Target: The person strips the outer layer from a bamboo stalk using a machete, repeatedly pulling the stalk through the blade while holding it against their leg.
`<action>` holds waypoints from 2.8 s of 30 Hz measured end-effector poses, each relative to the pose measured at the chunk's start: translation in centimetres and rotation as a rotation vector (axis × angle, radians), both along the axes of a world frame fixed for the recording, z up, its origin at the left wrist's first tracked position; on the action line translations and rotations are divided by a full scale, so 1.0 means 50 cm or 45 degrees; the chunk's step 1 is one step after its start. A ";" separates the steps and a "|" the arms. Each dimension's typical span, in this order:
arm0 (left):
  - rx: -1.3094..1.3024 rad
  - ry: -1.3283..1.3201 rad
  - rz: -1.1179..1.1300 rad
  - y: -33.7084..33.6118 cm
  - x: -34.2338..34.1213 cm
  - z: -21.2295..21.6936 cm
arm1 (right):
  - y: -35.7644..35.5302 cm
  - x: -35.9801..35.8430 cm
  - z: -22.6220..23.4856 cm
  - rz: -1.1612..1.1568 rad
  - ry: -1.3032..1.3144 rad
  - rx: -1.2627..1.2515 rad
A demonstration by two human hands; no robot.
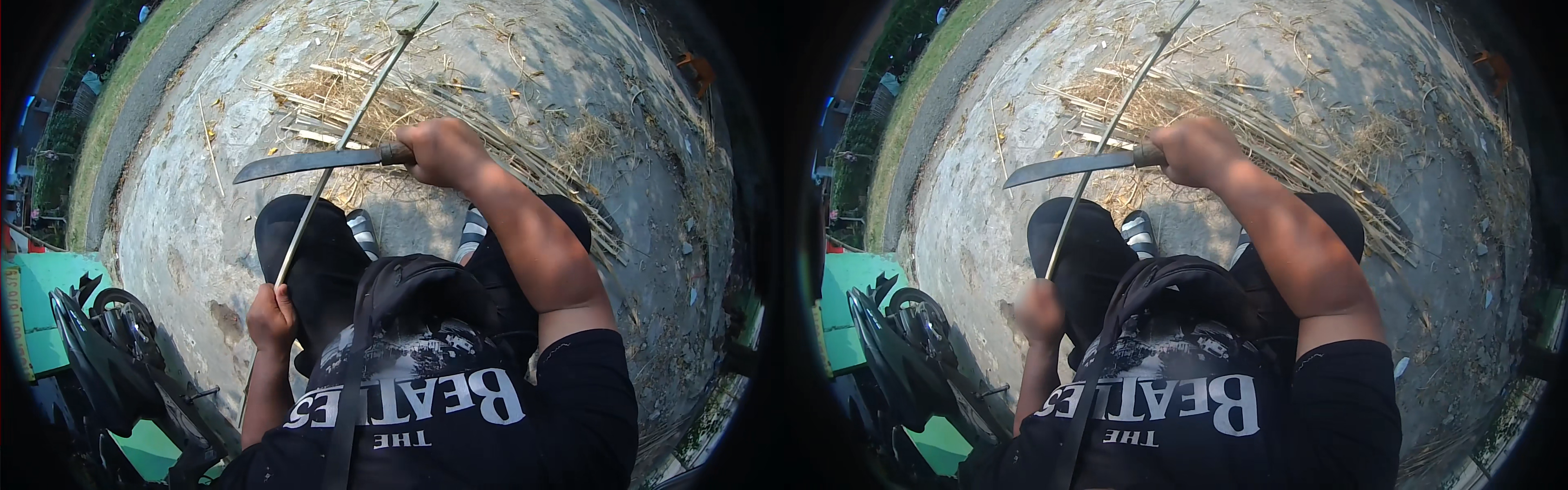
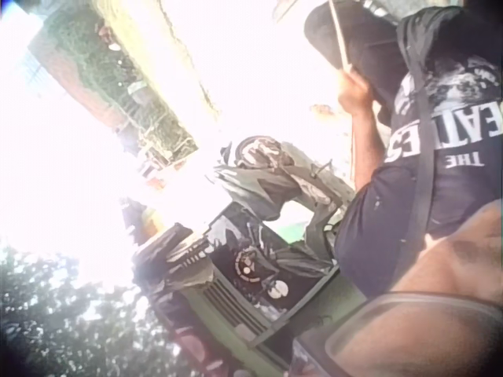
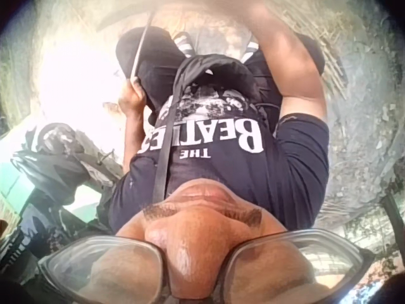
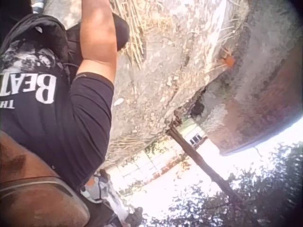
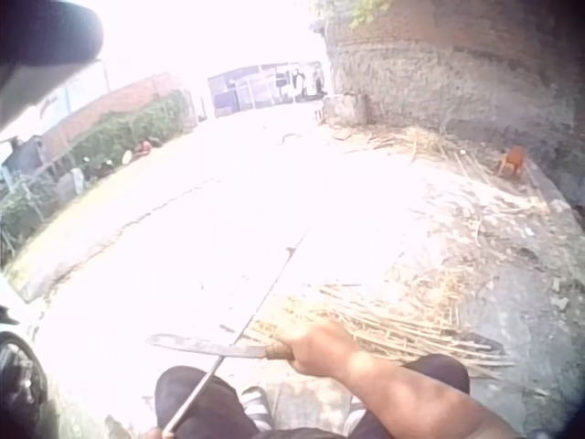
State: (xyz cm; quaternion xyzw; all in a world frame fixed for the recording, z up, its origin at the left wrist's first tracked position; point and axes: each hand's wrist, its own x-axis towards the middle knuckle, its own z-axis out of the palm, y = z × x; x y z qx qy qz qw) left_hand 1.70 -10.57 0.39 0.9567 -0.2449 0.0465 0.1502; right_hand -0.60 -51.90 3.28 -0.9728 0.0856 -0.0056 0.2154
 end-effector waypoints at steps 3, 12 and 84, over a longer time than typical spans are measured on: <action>0.087 -0.046 -0.030 -0.025 0.010 0.015 | -0.024 0.004 -0.005 -0.020 0.129 0.061; 0.095 0.016 0.026 -0.017 -0.006 0.048 | 0.033 -0.006 -0.034 0.113 -0.013 -0.099; 0.018 0.217 -0.053 0.048 0.021 0.002 | -0.088 -0.032 -0.032 -0.479 -0.153 0.074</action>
